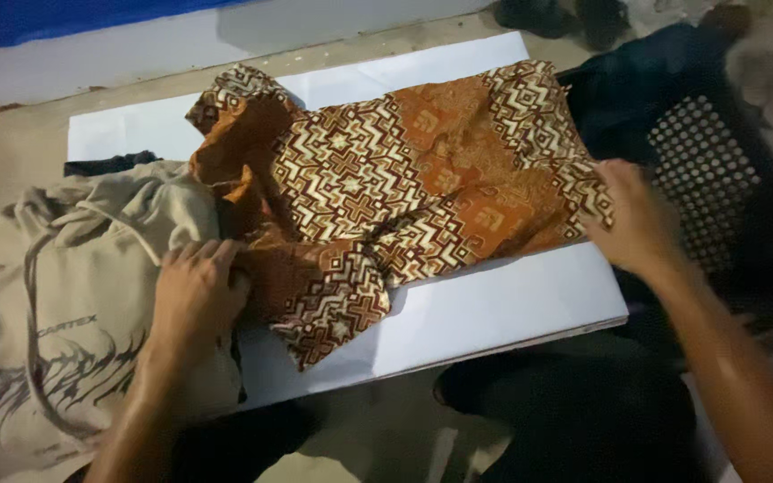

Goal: The person folds a patterned orange and brown shirt on a white table. They smooth the fabric, align the edges, and fold the garment into a compact rectangular shape. A beige hoodie is visible on the table but is not handled during the task.

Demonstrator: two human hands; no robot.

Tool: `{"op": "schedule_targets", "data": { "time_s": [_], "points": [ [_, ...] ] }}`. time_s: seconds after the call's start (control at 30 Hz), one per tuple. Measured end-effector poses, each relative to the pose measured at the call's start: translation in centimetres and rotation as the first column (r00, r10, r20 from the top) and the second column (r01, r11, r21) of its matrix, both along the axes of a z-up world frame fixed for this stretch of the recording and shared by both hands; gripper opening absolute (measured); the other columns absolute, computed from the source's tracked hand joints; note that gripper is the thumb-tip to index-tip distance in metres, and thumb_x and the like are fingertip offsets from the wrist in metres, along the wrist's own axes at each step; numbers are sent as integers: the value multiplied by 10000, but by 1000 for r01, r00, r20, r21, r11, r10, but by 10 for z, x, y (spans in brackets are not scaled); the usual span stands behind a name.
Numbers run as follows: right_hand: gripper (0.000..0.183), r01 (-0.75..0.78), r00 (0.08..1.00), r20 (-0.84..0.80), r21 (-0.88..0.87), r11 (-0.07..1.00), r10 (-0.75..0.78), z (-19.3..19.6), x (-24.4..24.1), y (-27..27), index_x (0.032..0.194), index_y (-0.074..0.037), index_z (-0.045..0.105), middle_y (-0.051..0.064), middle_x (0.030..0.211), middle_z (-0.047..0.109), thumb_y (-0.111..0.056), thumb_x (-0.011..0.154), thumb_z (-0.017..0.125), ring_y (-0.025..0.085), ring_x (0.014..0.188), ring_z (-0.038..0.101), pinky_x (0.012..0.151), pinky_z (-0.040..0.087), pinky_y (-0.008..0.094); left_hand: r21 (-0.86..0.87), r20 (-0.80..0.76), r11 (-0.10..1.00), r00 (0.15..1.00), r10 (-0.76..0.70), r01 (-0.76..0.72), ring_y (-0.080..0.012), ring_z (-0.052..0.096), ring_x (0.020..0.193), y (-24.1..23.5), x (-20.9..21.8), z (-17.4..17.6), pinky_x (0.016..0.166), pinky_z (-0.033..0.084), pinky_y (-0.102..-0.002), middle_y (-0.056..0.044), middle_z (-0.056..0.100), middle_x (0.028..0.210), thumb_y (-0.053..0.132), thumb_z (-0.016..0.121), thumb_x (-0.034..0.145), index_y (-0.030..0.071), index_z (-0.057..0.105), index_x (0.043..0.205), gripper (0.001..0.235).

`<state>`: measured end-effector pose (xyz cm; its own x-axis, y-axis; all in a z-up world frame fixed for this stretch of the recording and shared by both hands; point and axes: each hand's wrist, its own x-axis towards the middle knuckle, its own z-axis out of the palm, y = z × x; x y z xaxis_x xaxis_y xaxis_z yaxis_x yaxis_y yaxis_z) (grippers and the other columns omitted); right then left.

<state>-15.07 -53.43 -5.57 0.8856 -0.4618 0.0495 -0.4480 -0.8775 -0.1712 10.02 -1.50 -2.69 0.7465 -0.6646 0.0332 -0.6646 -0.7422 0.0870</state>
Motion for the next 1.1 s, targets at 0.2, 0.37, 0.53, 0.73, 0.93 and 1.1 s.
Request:
{"op": "schedule_targets", "data": {
  "time_s": [0.2,0.37,0.53,0.73,0.93,1.1],
  "points": [
    [462,-335,942,44,200,921,333,26,54,82,1360,-121,609,112,1394,605,-239,920,687,287,1284,559,1077,449,463,-284,138,947,984,-114,150,-399,603,1207,1,-28,-7,1035,470,-458,-213,662,1317,90,625,798,18,589,1324,532],
    [365,-221,960,-31,531,818,280,22,137,161,1339,-197,647,91,1221,710,-276,986,594,245,947,714,867,564,429,-433,-6,900,999,49,-47,-397,590,1200,-12,-64,-7,1039,478,-462,-220,607,1314,92,637,913,0,586,1324,424],
    [412,-338,893,-33,607,719,448,-17,223,248,1319,-113,613,136,1156,760,-352,983,624,267,992,733,876,567,406,-558,-153,829,987,-45,-49,-395,585,1246,-11,-81,6,1062,474,-444,-208,594,1348,15,609,921,30,612,1280,359],
    [555,-445,853,-23,489,751,521,-47,268,294,1282,-52,545,177,1029,725,-334,876,797,340,923,692,791,534,446,-598,-108,801,986,-130,40,-389,582,1260,-5,-78,0,1038,507,-432,-201,595,1356,-47,614,833,31,624,1244,419],
    [441,-348,883,26,707,616,468,-36,283,313,1326,-48,514,140,999,768,-121,919,666,246,921,730,796,548,364,-577,-106,808,970,-219,119,-377,611,1225,3,-79,-6,980,529,-429,-163,596,1321,-51,642,760,22,625,1167,414],
    [321,-92,965,-13,918,385,261,-13,302,350,1302,-65,488,120,1151,631,-112,1000,587,218,975,617,761,566,396,-561,-118,812,955,-270,161,-352,610,1213,5,-81,-9,966,533,-418,-162,579,1370,-96,622,751,19,631,1222,484]
  ]
}}
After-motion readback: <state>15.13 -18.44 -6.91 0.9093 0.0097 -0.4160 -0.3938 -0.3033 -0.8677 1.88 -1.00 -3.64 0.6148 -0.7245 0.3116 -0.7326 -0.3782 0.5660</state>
